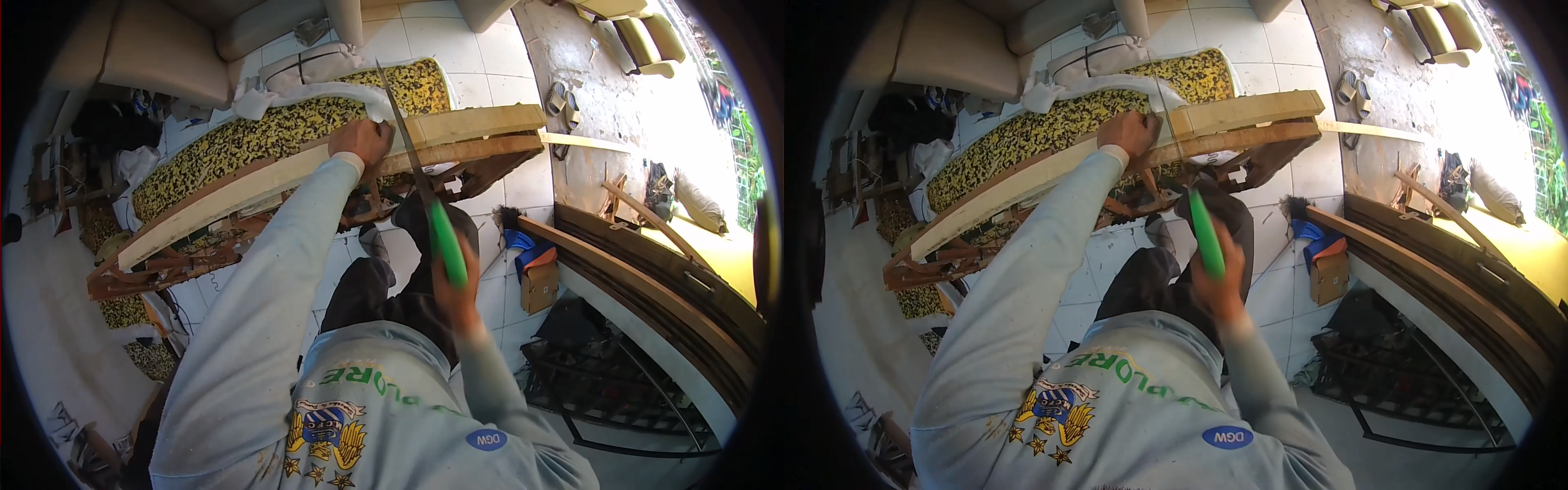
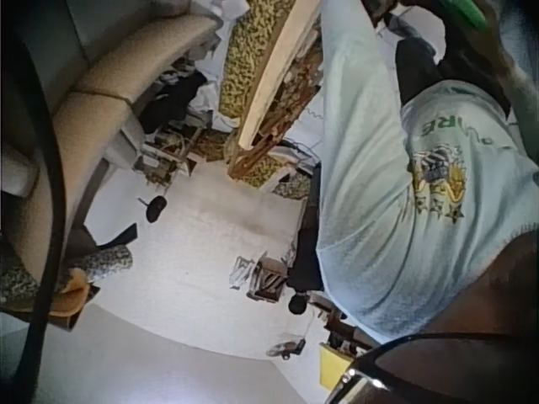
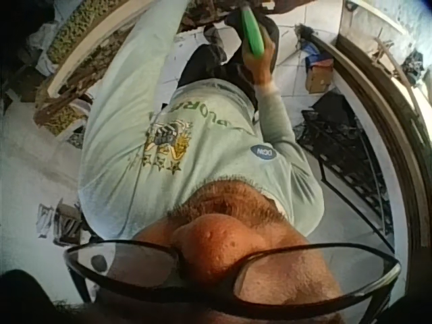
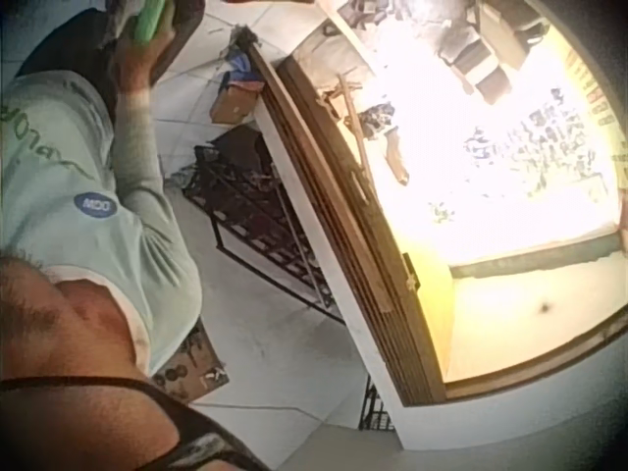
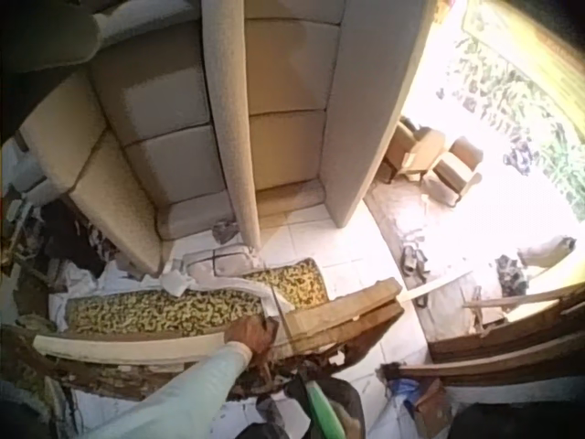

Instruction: The person uses a green-handled hand saw to cut a long wooden plank resting on a makeshift wooden stand. The person holds the plank steady with the left hand while sawing with the right hand. The cut progresses along the plank's length throughout the clip.

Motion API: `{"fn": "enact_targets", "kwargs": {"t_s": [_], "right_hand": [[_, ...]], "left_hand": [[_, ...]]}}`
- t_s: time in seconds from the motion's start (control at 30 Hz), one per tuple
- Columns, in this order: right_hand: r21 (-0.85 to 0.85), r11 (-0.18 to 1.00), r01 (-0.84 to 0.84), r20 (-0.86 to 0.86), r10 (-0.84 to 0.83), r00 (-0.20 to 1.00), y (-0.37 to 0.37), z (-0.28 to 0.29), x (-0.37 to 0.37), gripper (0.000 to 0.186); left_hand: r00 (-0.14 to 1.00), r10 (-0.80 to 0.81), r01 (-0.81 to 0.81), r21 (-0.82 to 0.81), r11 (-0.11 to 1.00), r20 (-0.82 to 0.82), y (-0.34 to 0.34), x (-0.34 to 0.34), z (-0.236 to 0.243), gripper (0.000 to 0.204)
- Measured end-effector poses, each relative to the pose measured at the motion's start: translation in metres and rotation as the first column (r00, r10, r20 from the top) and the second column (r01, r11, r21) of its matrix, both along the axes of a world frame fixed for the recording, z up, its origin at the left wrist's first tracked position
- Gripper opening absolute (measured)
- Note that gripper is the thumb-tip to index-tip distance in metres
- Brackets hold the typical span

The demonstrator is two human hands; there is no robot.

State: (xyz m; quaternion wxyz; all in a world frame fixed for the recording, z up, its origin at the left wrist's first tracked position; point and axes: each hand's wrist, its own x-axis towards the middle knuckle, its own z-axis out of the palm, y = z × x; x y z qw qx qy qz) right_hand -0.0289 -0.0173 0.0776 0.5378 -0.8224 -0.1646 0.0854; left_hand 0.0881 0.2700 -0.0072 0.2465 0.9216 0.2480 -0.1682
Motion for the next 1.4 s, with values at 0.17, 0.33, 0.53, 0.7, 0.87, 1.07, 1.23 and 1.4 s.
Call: {"fn": "enact_targets", "kwargs": {"t_s": [0.17,0.33,0.53,0.7,0.87,1.07,1.23,1.4], "right_hand": [[0.045,0.999,0.010,-0.142,-0.003,0.990,0.093,-0.023,0.104,0.042],[-0.013,0.999,-0.041,-0.088,0.039,0.995,-0.051,0.012,-0.052,0.043],[-0.027,0.999,-0.022,0.115,0.025,0.993,0.016,-0.028,0.018,0.041],[0.093,0.996,0.004,-0.027,-0.002,1.000,0.059,-0.046,0.067,0.039],[-0.013,0.999,-0.038,-0.059,0.037,0.998,-0.073,0.002,-0.071,0.044],[0.145,0.989,-0.021,0.159,-0.003,0.987,0.040,-0.071,0.051,0.057],[0.087,0.996,-0.021,-0.020,0.023,1.000,0.030,-0.045,0.032,0.039],[-0.023,0.999,-0.027,-0.022,0.026,0.999,-0.069,-0.020,-0.072,0.043]], "left_hand": [[0.992,-0.122,0.121,0.039,0.992,0.014,0.000,0.006,-0.004,0.063],[0.999,0.025,-0.025,0.000,1.000,-0.022,0.005,0.000,0.003,0.061],[0.999,-0.006,0.006,-0.016,1.000,-0.032,0.000,0.003,0.002,0.063],[0.998,-0.057,0.057,0.002,0.998,-0.026,-0.004,0.006,0.000,0.064],[1.000,0.017,-0.016,0.032,0.999,-0.018,0.007,0.002,-0.003,0.063],[0.998,-0.068,0.068,0.045,0.997,-0.004,0.000,0.013,-0.004,0.063],[1.000,-0.012,0.012,-0.001,1.000,-0.026,0.001,0.003,-0.002,0.063],[1.000,0.004,-0.003,-0.022,1.000,0.015,0.004,-0.001,-0.003,0.064]]}}
